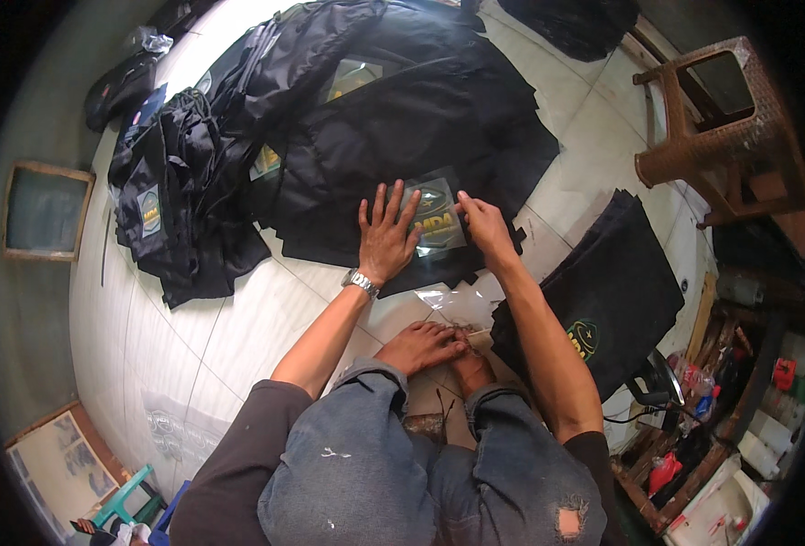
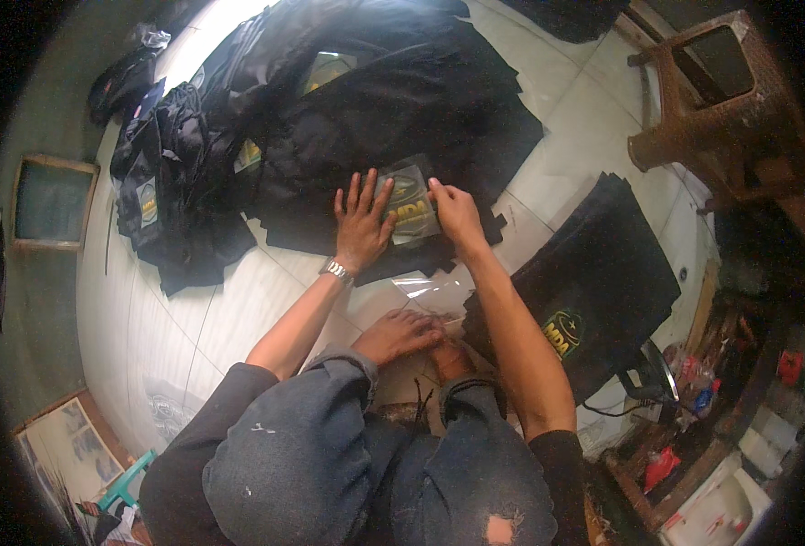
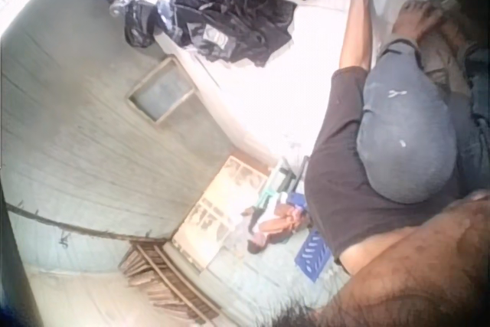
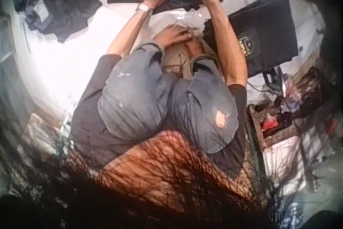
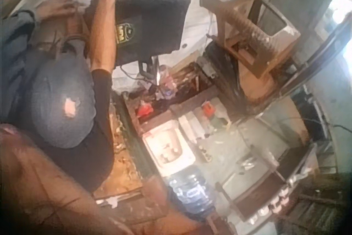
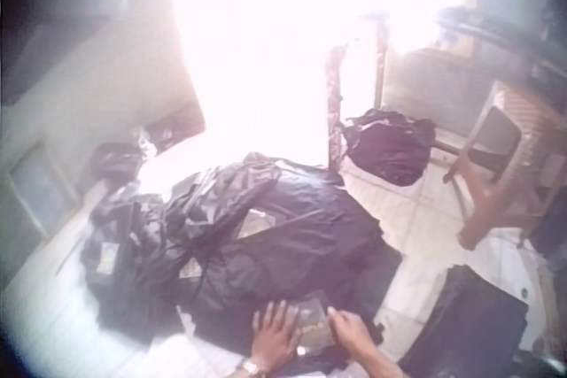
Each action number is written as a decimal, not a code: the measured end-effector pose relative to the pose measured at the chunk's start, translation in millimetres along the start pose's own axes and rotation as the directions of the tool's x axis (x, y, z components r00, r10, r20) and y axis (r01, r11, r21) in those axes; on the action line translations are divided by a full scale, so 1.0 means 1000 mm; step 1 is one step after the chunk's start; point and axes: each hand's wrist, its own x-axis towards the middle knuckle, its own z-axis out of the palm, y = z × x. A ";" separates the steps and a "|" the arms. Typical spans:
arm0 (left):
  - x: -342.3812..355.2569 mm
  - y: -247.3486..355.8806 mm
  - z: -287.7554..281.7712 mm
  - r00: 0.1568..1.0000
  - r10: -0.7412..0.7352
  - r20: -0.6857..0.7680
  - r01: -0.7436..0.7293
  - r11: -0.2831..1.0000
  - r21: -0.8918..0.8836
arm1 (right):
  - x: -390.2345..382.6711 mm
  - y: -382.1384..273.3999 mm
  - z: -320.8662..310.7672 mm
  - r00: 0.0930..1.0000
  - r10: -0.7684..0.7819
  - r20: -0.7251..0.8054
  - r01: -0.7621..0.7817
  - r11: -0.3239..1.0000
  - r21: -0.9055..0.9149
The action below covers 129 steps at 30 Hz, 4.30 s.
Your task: The person sits on the floor and repeatedly places a transparent transfer sheet with a logo onto black fabric pieces. They use a handheld iron to press the sheet, then peel it off to reveal the applied logo. The process is repeated on multiple fabric items.
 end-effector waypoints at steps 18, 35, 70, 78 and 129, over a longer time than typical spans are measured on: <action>-0.002 -0.001 0.003 0.999 0.009 -0.049 -0.010 1.000 -0.008 | 0.018 -0.038 0.014 0.992 -0.051 0.115 0.094 0.910 -0.403; -0.003 -0.003 0.007 0.996 -0.003 -0.086 -0.002 0.998 -0.055 | 0.015 -0.035 0.013 0.995 -0.012 0.097 0.063 0.838 -0.542; -0.003 -0.006 0.002 0.991 -0.030 -0.130 -0.003 0.969 -0.245 | 0.008 -0.011 0.010 0.984 -0.015 0.175 0.076 0.935 -0.348; -0.005 -0.010 0.003 0.984 -0.050 -0.174 -0.012 0.941 -0.339 | -0.006 -0.023 0.011 0.956 -0.104 0.274 0.242 0.808 -0.538; -0.060 -0.008 -0.038 0.526 -0.806 0.272 0.680 0.207 -0.704 | -0.124 -0.056 -0.142 0.611 -0.521 -0.596 0.366 0.853 -0.371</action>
